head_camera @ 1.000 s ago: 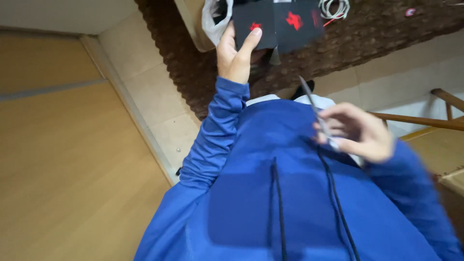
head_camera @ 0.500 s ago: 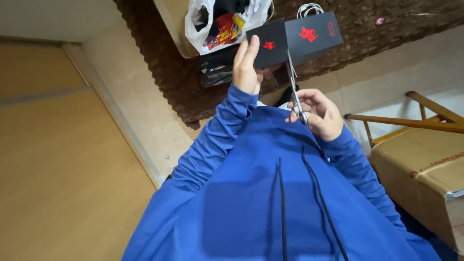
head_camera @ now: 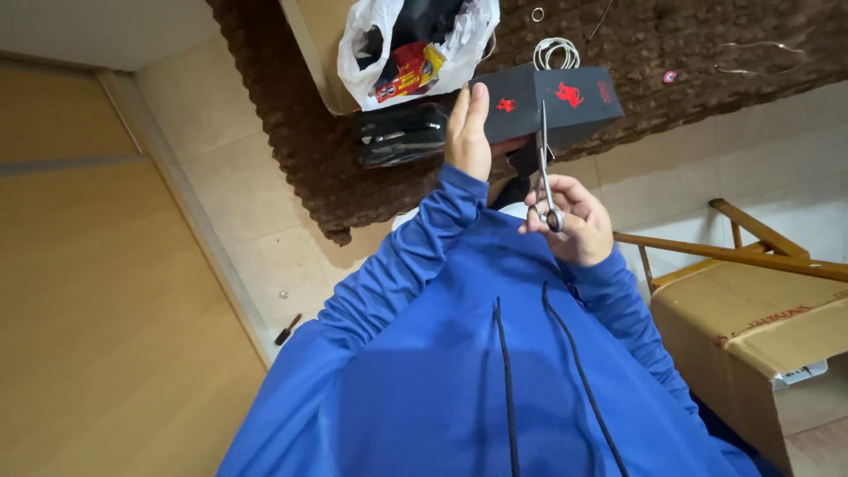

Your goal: Cutting a logo out of a product box and applying it to a mobile phone case.

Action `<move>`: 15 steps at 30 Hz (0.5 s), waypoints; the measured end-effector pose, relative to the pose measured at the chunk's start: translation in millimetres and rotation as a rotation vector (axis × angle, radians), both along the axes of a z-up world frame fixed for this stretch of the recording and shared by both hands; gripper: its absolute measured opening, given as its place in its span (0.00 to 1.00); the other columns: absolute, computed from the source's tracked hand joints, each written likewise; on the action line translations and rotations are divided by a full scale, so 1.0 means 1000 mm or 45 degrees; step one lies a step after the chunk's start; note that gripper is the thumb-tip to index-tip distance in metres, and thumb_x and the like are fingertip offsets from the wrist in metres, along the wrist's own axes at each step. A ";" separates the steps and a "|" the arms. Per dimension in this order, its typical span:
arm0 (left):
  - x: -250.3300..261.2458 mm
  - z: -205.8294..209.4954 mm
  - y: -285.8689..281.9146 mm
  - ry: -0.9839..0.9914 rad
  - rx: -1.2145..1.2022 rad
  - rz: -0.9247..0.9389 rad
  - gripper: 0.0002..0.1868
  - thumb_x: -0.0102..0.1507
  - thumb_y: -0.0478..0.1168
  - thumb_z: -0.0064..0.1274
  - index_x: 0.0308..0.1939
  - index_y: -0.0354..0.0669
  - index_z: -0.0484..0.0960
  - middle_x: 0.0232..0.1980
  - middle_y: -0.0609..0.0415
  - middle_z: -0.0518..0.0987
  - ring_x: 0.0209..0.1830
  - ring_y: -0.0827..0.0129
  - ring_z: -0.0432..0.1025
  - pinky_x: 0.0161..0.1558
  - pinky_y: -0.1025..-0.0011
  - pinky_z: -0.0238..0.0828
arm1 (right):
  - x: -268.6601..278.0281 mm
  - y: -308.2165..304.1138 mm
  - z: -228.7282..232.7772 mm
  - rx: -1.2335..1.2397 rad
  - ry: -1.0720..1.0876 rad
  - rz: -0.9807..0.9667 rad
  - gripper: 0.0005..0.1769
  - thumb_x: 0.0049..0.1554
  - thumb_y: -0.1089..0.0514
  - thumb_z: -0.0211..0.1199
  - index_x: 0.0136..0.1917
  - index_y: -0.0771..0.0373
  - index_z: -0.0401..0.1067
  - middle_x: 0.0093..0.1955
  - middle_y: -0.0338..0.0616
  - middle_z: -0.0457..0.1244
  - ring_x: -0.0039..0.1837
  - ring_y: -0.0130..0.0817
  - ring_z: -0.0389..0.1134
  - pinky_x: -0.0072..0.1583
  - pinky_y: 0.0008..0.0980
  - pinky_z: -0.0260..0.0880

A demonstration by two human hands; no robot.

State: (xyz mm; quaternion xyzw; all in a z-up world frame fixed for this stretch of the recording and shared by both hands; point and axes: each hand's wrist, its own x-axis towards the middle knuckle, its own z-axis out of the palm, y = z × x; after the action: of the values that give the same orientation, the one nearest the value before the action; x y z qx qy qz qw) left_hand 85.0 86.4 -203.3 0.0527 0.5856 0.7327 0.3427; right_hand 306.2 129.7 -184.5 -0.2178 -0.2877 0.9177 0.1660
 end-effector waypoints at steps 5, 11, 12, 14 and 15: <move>0.000 -0.034 0.010 0.146 0.008 0.004 0.28 0.79 0.57 0.43 0.70 0.36 0.71 0.63 0.44 0.78 0.64 0.56 0.72 0.60 0.55 0.72 | -0.003 0.006 -0.002 0.025 -0.027 -0.018 0.26 0.62 0.65 0.61 0.72 0.71 0.61 0.61 0.58 0.64 0.52 0.42 0.70 0.58 0.49 0.75; -0.014 -0.049 0.038 -0.504 0.149 -0.149 0.28 0.71 0.59 0.40 0.64 0.42 0.70 0.52 0.44 0.79 0.46 0.51 0.79 0.40 0.51 0.85 | -0.004 0.038 -0.035 0.055 -0.116 0.006 0.24 0.62 0.69 0.59 0.71 0.71 0.62 0.60 0.56 0.66 0.51 0.40 0.70 0.56 0.46 0.75; -0.016 -0.062 0.045 -0.569 0.168 -0.185 0.27 0.71 0.59 0.40 0.63 0.43 0.70 0.50 0.43 0.80 0.42 0.49 0.80 0.39 0.51 0.84 | -0.002 0.045 -0.044 0.077 -0.148 0.021 0.24 0.63 0.69 0.59 0.71 0.71 0.62 0.60 0.55 0.66 0.50 0.39 0.70 0.56 0.44 0.75; -0.018 -0.078 0.055 -0.624 0.151 -0.209 0.27 0.70 0.59 0.40 0.63 0.44 0.69 0.50 0.42 0.81 0.40 0.48 0.81 0.40 0.50 0.84 | 0.003 0.058 -0.065 0.068 -0.167 0.024 0.24 0.63 0.69 0.59 0.71 0.71 0.62 0.60 0.55 0.66 0.51 0.39 0.70 0.56 0.43 0.75; -0.020 -0.086 0.064 -0.672 0.142 -0.228 0.27 0.70 0.60 0.40 0.64 0.45 0.68 0.49 0.42 0.81 0.39 0.47 0.81 0.40 0.50 0.84 | 0.004 0.066 -0.077 0.068 -0.179 0.034 0.24 0.62 0.69 0.59 0.71 0.71 0.62 0.59 0.54 0.66 0.51 0.38 0.70 0.56 0.42 0.75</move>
State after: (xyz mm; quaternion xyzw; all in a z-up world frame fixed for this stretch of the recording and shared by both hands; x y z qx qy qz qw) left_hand 64.6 150.1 -289.8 -0.0696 0.4280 0.7190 0.5431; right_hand 310.2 196.1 -261.2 -0.2735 -0.3258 0.8943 0.1389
